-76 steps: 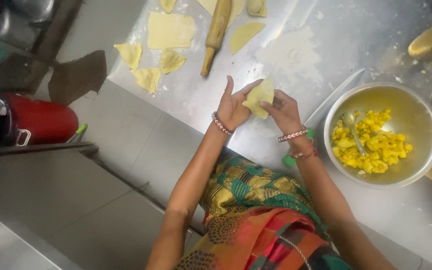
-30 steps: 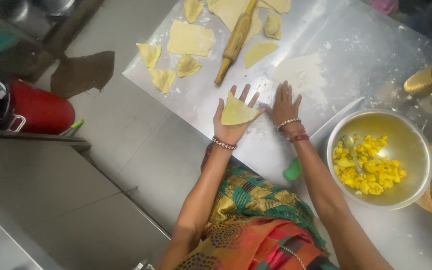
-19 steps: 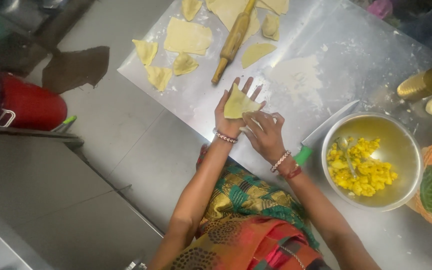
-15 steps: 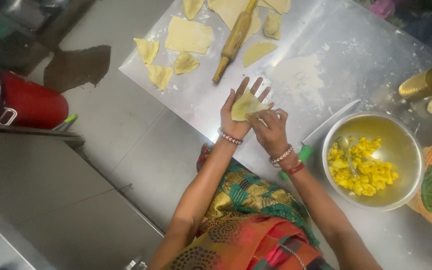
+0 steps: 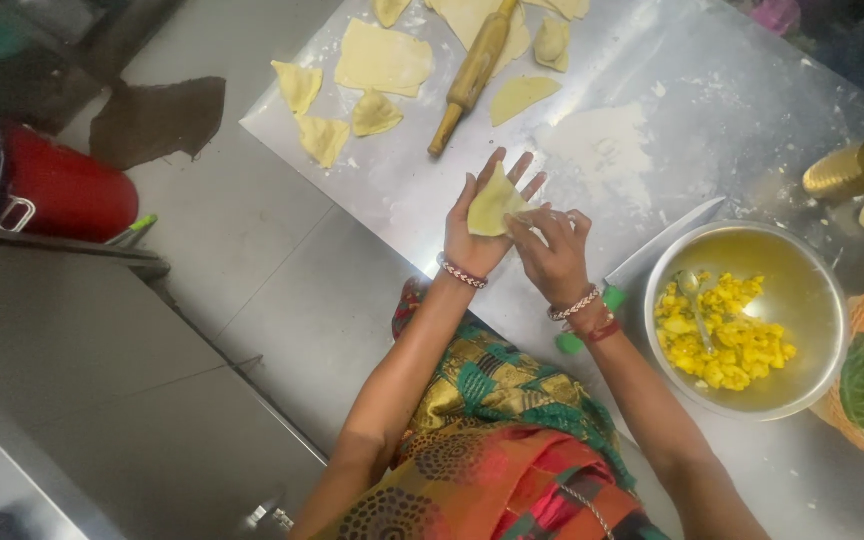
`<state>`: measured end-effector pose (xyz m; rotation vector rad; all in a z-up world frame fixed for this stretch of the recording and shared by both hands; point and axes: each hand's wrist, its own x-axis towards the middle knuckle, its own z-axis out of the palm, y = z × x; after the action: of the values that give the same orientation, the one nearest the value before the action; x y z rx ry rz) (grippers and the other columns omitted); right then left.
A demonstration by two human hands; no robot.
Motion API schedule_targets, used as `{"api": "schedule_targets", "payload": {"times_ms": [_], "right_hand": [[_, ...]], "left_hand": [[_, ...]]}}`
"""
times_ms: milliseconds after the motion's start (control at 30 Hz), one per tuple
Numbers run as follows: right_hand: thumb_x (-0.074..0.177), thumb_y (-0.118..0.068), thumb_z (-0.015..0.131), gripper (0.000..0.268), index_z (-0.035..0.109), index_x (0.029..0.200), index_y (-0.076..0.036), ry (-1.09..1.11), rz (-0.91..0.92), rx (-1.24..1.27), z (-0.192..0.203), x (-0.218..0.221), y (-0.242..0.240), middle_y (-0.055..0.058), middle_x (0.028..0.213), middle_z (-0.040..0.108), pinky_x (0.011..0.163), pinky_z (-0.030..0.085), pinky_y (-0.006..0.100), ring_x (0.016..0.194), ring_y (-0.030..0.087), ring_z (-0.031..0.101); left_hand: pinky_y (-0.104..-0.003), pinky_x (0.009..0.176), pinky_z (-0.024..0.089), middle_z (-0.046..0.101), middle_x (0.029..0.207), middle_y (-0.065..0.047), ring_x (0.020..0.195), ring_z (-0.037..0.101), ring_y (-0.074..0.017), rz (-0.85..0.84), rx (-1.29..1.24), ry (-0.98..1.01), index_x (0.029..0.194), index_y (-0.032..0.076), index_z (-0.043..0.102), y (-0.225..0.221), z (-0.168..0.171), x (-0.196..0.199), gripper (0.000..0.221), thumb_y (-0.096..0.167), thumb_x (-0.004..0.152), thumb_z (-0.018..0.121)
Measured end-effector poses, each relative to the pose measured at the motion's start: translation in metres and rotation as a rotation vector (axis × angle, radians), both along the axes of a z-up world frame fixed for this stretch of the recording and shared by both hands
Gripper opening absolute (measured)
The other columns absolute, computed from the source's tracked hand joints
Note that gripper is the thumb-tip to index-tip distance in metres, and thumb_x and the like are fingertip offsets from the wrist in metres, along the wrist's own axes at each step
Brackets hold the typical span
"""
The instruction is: The person fills cone-shaped dough wrappers with spiced potato filling from a metal bowl, pinches the open edge to seal each pastry, and sets the finished ones on the steel table. They also roll a dough ball flat with a rolling pin and shape it into a cone for more wrappers.
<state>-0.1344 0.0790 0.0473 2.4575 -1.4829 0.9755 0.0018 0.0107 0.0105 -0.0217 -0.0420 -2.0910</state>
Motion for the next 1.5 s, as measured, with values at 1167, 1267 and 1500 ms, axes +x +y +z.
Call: {"api": "schedule_targets", "payload": {"times_ms": [1167,1267,1500], "right_hand": [[0.089,-0.003,0.083,0.03,0.074,0.116,-0.013,0.04,0.056,-0.107,0.006,-0.008,0.006,0.0,0.112,0.071,0.109,0.031,0.044,0.103,0.018,0.068],[0.086,-0.006,0.086,0.034,0.075,0.117,-0.013,0.006,0.053,-0.1,0.008,-0.002,0.008,0.0,0.11,0.07,0.105,0.032,0.043,0.1,0.018,0.066],[0.08,-0.003,0.087,0.041,0.075,0.118,-0.014,-0.024,0.045,-0.131,0.006,0.0,0.014,-0.002,0.107,0.068,0.097,0.034,0.041,0.096,0.017,0.064]], "left_hand": [[-0.057,0.121,0.033,0.029,0.166,-0.019,0.15,0.033,-0.04,0.02,-0.005,0.008,0.164,0.013,0.028,0.02,0.004,0.003,0.061,0.043,0.112,0.039],[-0.056,0.12,0.035,0.029,0.166,-0.019,0.149,0.034,-0.0396,0.032,-0.026,-0.029,0.164,0.013,0.028,0.022,0.003,-0.001,0.061,0.043,0.113,0.039],[-0.053,0.119,0.035,0.029,0.167,-0.018,0.149,0.033,-0.0377,0.045,-0.03,-0.165,0.164,0.016,0.027,0.027,0.0,-0.013,0.062,0.047,0.111,0.038]]}}
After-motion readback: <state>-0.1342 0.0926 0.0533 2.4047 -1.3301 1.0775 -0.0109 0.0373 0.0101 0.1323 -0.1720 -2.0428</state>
